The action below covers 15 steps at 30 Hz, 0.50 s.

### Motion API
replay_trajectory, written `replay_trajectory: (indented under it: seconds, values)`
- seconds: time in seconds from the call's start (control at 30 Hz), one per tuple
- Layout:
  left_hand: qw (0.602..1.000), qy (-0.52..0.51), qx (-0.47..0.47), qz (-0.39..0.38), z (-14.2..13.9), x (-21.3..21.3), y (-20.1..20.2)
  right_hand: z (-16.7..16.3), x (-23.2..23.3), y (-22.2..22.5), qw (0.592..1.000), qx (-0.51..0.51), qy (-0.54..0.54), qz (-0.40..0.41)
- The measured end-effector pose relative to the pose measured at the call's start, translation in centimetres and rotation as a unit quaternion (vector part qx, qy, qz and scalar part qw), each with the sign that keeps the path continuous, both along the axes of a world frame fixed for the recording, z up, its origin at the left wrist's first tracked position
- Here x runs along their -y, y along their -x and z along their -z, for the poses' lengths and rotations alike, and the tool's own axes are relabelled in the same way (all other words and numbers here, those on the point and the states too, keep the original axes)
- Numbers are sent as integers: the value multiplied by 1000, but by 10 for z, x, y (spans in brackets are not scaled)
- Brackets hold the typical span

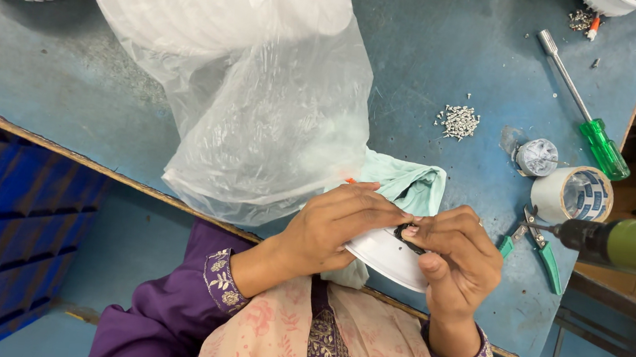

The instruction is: The person assembles white plastic light fixture housings by placing a circular cover over a perforated base, then using a green screwdriver to fasten screws into the cover. The person repeats this process for multiple units, stacking completed fixtures on the table.

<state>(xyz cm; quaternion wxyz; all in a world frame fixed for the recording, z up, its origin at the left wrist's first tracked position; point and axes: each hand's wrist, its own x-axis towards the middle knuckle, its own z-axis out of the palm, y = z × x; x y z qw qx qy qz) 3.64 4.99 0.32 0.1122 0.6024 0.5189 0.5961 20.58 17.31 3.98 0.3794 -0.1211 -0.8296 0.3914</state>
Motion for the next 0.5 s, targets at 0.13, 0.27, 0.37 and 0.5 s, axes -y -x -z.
replay_trajectory:
  seconds: [0.13, 0.27, 0.37, 0.5]
  values:
    - [1000, 8, -3, 2, -1, 1, 0, -1, 1, 0, 1000, -1, -1, -4]
    - [1000, 2, 7, -16, -2, 0, -2, -3, 2, 0, 1000, 1, 10, -5]
    - [1000, 0, 20, -21, -2, -2, -3, -4, 2, 0, 1000, 3, 9, -4]
    - [999, -6, 27, -26, -2, -2, -3, -4, 1, 0, 1000, 13, -4, 1]
